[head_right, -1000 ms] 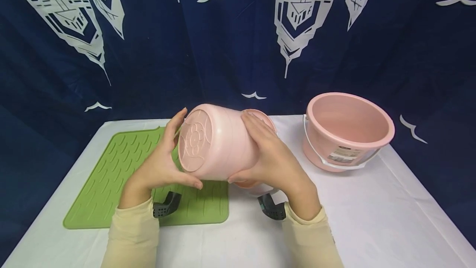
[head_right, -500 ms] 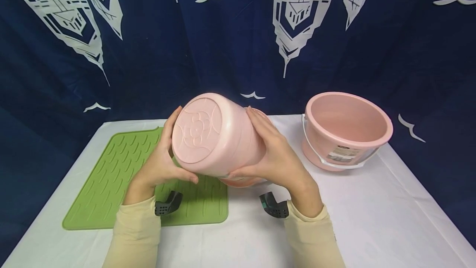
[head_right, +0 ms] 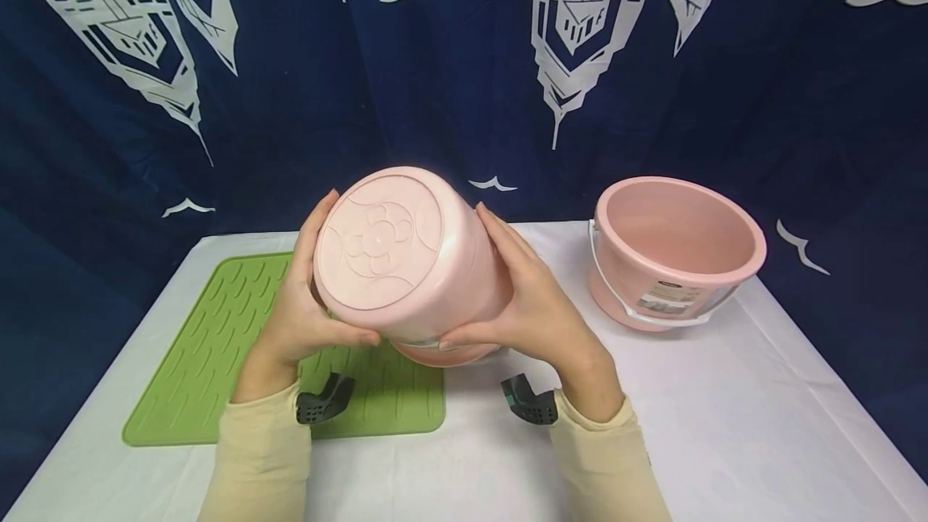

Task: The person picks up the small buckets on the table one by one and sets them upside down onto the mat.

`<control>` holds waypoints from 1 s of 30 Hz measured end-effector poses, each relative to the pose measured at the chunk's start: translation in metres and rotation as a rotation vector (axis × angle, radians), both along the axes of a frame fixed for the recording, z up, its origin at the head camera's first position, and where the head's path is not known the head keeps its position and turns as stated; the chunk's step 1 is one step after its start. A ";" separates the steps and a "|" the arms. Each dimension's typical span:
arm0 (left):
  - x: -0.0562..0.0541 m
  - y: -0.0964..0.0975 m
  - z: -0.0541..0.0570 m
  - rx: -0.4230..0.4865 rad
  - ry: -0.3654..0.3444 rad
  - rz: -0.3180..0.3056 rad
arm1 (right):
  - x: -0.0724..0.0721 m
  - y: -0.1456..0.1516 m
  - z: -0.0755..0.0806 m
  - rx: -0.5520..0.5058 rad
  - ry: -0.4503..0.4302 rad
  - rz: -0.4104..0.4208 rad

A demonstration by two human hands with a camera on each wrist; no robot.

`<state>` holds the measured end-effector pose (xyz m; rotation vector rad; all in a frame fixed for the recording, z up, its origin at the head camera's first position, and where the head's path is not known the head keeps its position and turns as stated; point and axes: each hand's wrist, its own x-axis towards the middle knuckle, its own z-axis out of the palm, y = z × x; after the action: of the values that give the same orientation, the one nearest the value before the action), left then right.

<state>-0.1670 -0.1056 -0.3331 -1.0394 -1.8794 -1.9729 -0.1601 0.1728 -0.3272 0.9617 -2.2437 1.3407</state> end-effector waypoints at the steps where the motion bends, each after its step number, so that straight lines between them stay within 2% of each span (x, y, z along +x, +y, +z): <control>1: 0.001 0.000 0.001 -0.002 0.004 0.004 | 0.001 0.000 0.000 -0.008 0.000 0.008; 6: 0.005 0.000 0.007 -0.023 -0.006 0.010 | 0.006 0.001 0.006 -0.067 -0.004 0.048; 18: 0.014 0.012 0.014 -0.150 -0.023 0.049 | 0.016 -0.004 0.017 -0.190 0.043 0.129; 26: 0.016 0.018 0.016 -0.158 -0.031 0.014 | 0.016 -0.003 0.019 -0.168 0.046 0.103; 30: 0.017 0.018 0.017 -0.155 -0.017 0.032 | 0.017 -0.004 0.020 -0.153 0.055 0.059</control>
<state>-0.1502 -0.0880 -0.3158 -1.0280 -2.0732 -1.8485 -0.1427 0.1691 -0.3074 1.0041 -2.0537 1.4692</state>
